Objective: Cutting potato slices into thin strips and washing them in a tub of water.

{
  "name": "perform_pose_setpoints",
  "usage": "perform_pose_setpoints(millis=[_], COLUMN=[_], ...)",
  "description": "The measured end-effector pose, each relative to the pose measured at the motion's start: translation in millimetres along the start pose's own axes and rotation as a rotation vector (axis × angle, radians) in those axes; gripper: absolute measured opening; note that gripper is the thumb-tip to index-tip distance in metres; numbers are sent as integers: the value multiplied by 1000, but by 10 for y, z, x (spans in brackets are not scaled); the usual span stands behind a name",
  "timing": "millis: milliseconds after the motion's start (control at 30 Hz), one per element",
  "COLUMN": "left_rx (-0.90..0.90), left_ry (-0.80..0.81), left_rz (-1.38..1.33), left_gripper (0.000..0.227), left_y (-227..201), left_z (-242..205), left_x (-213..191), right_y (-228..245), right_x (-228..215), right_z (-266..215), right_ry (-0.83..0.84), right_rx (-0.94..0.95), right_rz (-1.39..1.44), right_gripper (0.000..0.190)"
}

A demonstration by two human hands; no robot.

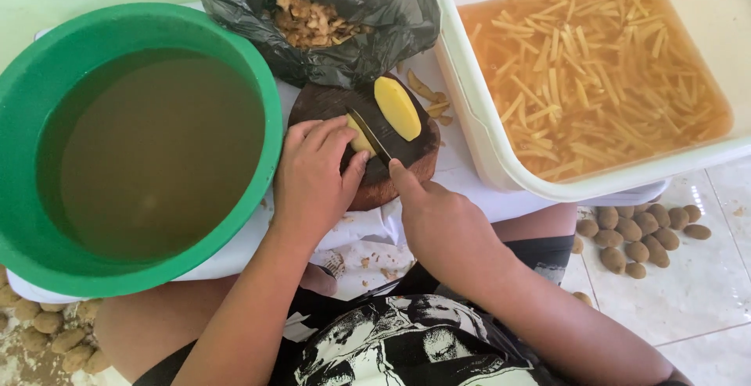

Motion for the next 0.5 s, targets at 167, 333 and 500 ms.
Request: perform_pose_setpoints(millis=[167, 333, 500], left_rx=[45, 28, 35], left_ry=[-7, -27, -28], left_rz=[-9, -29, -46], left_gripper=[23, 23, 23], left_y=[35, 61, 63], left_z=[1, -28, -21], left_x=[1, 28, 10], right_y=[-16, 89, 106], right_x=[-174, -185, -170], right_z=[-92, -53, 1], right_ry=[6, -61, -44], right_rx=[25, 23, 27], right_rz=[-98, -110, -112], right_gripper=[44, 49, 52])
Point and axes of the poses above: each hand's wrist, its own z-axis towards the middle knuckle, its own x-axis out of the palm, y = z × x, the point moved 5 cm from there along z, towards the middle knuckle, and after that the axes turned 11 degrees about -z, right-handed, at the moved point
